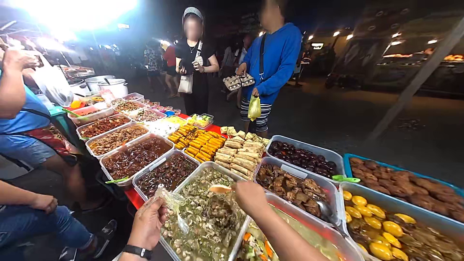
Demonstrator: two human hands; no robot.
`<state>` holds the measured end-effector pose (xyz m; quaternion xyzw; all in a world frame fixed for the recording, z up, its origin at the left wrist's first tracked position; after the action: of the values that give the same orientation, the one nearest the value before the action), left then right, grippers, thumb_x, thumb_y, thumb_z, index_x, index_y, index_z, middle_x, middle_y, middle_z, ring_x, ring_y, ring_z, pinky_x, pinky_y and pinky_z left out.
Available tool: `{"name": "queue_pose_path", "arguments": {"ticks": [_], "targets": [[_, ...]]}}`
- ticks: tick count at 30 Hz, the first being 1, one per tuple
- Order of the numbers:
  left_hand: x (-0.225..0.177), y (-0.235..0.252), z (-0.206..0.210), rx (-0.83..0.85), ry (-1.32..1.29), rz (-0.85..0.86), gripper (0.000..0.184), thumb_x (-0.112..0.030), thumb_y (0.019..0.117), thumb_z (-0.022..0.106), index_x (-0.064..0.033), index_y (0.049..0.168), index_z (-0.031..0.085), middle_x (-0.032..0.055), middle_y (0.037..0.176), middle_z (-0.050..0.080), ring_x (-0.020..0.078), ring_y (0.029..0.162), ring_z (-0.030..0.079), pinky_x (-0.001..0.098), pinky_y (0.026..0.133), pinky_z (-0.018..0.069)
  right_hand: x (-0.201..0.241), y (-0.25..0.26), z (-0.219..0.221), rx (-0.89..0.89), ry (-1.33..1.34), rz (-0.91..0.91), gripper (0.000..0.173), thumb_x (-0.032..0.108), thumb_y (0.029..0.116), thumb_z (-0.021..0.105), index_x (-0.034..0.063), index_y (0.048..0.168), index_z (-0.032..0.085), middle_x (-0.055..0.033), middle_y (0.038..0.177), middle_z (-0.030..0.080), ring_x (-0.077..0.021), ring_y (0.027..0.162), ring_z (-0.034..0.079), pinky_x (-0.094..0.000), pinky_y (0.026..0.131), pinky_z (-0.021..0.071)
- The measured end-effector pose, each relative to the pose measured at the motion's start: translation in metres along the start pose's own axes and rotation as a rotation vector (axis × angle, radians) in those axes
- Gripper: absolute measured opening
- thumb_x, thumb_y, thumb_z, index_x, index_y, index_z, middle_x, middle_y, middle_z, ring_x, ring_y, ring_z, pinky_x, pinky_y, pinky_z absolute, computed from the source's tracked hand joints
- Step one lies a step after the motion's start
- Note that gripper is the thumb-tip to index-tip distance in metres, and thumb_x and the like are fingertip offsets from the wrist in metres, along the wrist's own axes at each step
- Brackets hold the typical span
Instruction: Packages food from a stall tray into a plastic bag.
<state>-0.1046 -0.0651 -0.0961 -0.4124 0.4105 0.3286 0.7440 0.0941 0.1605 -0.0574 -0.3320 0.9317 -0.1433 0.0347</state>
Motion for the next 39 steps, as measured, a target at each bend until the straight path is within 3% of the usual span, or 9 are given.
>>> {"name": "queue_pose_path", "arguments": {"ticks": [3, 6, 13, 16, 19, 22, 27, 33, 39], "targets": [[0.005, -0.005, 0.006, -0.003, 0.005, -0.011, 0.011, -0.002, 0.1019, 0.055, 0.0008, 0.111, 0.059, 0.0070, 0.073, 0.059, 0.0110, 0.052, 0.053, 0.0219, 0.045, 0.0457, 0.020, 0.037, 0.006, -0.030, 0.048, 0.043, 0.031, 0.005, 0.0996, 0.050, 0.0031, 0.125, 0.069, -0.0202, 0.132, 0.065, -0.0417, 0.126, 0.059, -0.0611, 0.097, 0.0506], [0.008, -0.008, 0.010, 0.007, -0.001, -0.014, 0.015, 0.000, 0.1005, 0.057, 0.0025, 0.115, 0.061, 0.0071, 0.071, 0.060, 0.0112, 0.051, 0.054, 0.0219, 0.044, 0.0455, 0.055, 0.067, 0.042, -0.002, 0.034, -0.159, 0.032, 0.007, 0.0984, 0.055, 0.0050, 0.128, 0.069, -0.0185, 0.139, 0.062, -0.0436, 0.134, 0.052, -0.0648, 0.104, 0.0452], [-0.007, -0.007, -0.015, -0.022, -0.120, -0.025, 0.009, -0.004, 0.1028, 0.051, -0.0023, 0.097, 0.057, 0.0066, 0.066, 0.059, 0.0117, 0.049, 0.054, 0.0231, 0.044, 0.0473, 0.096, 0.002, 0.006, 0.064, -0.297, -0.436, 0.025, -0.004, 0.0983, 0.048, -0.0072, 0.112, 0.068, -0.0233, 0.124, 0.067, -0.0437, 0.128, 0.054, -0.0608, 0.105, 0.0415], [-0.009, -0.008, -0.013, -0.041, -0.155, -0.047, 0.009, -0.004, 0.1030, 0.049, -0.0038, 0.095, 0.055, 0.0057, 0.065, 0.056, 0.0116, 0.048, 0.053, 0.0231, 0.044, 0.0468, 0.123, 0.002, -0.006, -0.052, -0.205, -0.480, 0.029, -0.005, 0.0977, 0.047, -0.0052, 0.117, 0.069, -0.0201, 0.128, 0.067, -0.0416, 0.131, 0.053, -0.0597, 0.107, 0.0402], [-0.003, -0.011, -0.005, -0.031, -0.187, -0.085, 0.013, -0.007, 0.1054, 0.047, -0.0048, 0.094, 0.054, 0.0053, 0.066, 0.057, 0.0112, 0.048, 0.053, 0.0226, 0.044, 0.0472, 0.151, 0.019, 0.040, -0.100, -0.146, -0.630, 0.033, -0.004, 0.0982, 0.048, -0.0013, 0.126, 0.066, -0.0198, 0.133, 0.064, -0.0421, 0.131, 0.053, -0.0605, 0.107, 0.0411], [-0.003, -0.015, -0.004, -0.029, -0.232, -0.116, 0.016, -0.010, 0.1066, 0.046, -0.0057, 0.093, 0.053, 0.0053, 0.066, 0.057, 0.0114, 0.049, 0.053, 0.0229, 0.044, 0.0474, 0.145, 0.014, 0.066, 0.001, -0.192, -0.666, 0.029, -0.002, 0.0986, 0.051, -0.0034, 0.122, 0.068, -0.0215, 0.131, 0.065, -0.0430, 0.132, 0.052, -0.0603, 0.109, 0.0385], [-0.013, -0.016, -0.016, -0.002, -0.351, -0.133, 0.022, -0.021, 0.1082, 0.047, -0.0078, 0.093, 0.055, 0.0030, 0.064, 0.055, 0.0101, 0.047, 0.053, 0.0230, 0.045, 0.0498, 0.129, -0.008, 0.011, 0.020, -0.344, -0.595, 0.025, -0.005, 0.0975, 0.047, -0.0064, 0.110, 0.069, -0.0196, 0.123, 0.068, -0.0397, 0.128, 0.053, -0.0569, 0.106, 0.0388], [-0.008, -0.019, -0.012, 0.021, -0.334, -0.110, 0.025, -0.023, 0.1082, 0.049, -0.0081, 0.090, 0.057, 0.0016, 0.063, 0.056, 0.0090, 0.046, 0.053, 0.0224, 0.045, 0.0508, 0.158, 0.003, 0.062, -0.081, -0.147, -0.806, 0.032, 0.000, 0.1005, 0.048, 0.0025, 0.125, 0.068, -0.0159, 0.133, 0.065, -0.0403, 0.133, 0.051, -0.0595, 0.111, 0.0375], [0.007, -0.019, -0.034, -0.031, -0.275, -0.108, 0.022, -0.021, 0.1081, 0.050, -0.0064, 0.094, 0.059, 0.0028, 0.066, 0.059, 0.0083, 0.047, 0.053, 0.0209, 0.044, 0.0480, 0.073, 0.013, 0.018, -0.048, -0.140, -0.513, 0.037, 0.000, 0.0991, 0.049, 0.0091, 0.127, 0.070, -0.0147, 0.131, 0.068, -0.0408, 0.128, 0.056, -0.0621, 0.106, 0.0402]]}}
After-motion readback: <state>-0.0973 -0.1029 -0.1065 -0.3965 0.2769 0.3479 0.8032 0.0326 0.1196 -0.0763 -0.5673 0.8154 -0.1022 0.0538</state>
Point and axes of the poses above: each hand's wrist, its own y-axis towards the middle knuckle, its own z-axis out of the palm, x = y × z, the point moved 8 cm from there along y, towards the middle knuckle
